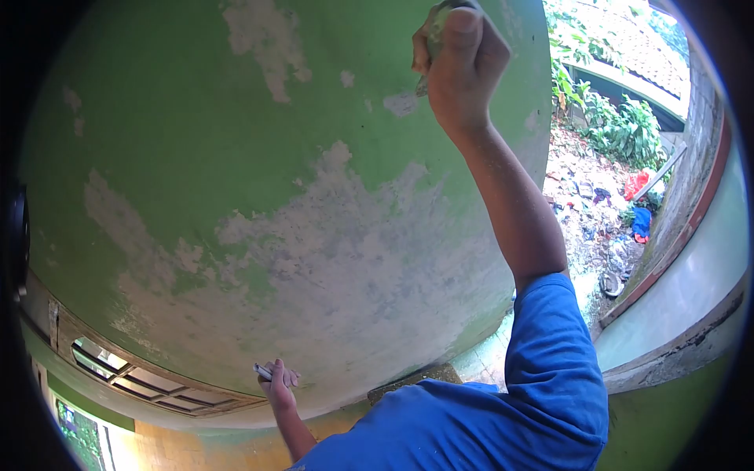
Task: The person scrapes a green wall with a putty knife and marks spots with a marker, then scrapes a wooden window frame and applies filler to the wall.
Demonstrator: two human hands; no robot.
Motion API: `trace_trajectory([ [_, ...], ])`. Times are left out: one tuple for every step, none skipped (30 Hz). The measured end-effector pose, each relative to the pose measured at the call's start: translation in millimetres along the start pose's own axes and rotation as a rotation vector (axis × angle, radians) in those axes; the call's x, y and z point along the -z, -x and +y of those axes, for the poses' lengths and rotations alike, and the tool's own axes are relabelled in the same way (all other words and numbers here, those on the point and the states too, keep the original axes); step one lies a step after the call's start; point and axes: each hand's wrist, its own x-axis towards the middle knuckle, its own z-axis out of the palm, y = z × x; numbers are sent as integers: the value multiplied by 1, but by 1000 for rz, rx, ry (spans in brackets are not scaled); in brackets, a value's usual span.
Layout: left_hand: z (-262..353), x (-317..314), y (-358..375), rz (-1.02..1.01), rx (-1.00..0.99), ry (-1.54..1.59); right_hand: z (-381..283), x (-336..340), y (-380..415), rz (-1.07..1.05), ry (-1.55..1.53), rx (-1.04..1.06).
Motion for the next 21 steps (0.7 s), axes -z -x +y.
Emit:
trace_trajectory([
  [1, 0, 1, 6, 13, -21, 2, 0, 3, -7, 76, 35],
  [1, 2, 1, 3, 16, -27, 3, 1, 4, -3, 79, 31],
  [-2, 4, -1, -6, 6, -36, 5, 1, 3, -42, 96, 17],
  [-3, 4, -2, -16, -5, -42, 6, 1, 1, -83, 113, 6],
  [-3, 5, -2, -19, -4, -42, 3, 3, 1, -82, 116, 7],
  [-3, 5, -2, -18, -2, -23, -3, 6, 1, -27, 4, -5],
  [-3, 4, -3, -16, 0, -4, -5, 6, 0, 27, -110, -17],
  [-4, 2, -4, -13, -3, -1, -2, 5, 0, 24, -113, -15],
  [-5, 1, -4, -16, 2, -6, 2, 5, 2, 22, -39, 18],
  [-6, 2, -4, -21, 9, -15, 4, 6, 5, 23, 39, 48],
  [-7, 4, -4, -24, 12, -22, 5, 7, 6, 29, 43, 44],
  [-9, 5, -5, -23, 7, -27, 5, 6, 5, -6, 58, 7],
  [-10, 4, -7, -20, 0, -27, 5, 6, 2, -44, 69, -26],
  [-10, 4, -6, -21, 1, -28, 3, 8, 2, -44, 71, -27],
  [-9, 4, -6, -20, 4, -12, 0, 11, 2, -22, -57, -44],
  [-9, 3, -7, -16, 4, 8, -1, 11, 1, -2, -187, -58],
  [-10, 2, -8, -11, 2, 12, 0, 8, 1, -7, -193, -57],
  [-11, 2, -8, -4, 1, -6, 2, 6, 2, 20, -117, -72],
  [-11, 3, -8, -1, 2, -29, 4, 6, 6, 50, -37, -90],
  [-10, 4, -7, -1, 4, -36, 12, 4, 7, -38, 66, -29],
  [-8, 3, -6, -3, 2, -37, 10, 5, 7, -34, 68, -30],
])
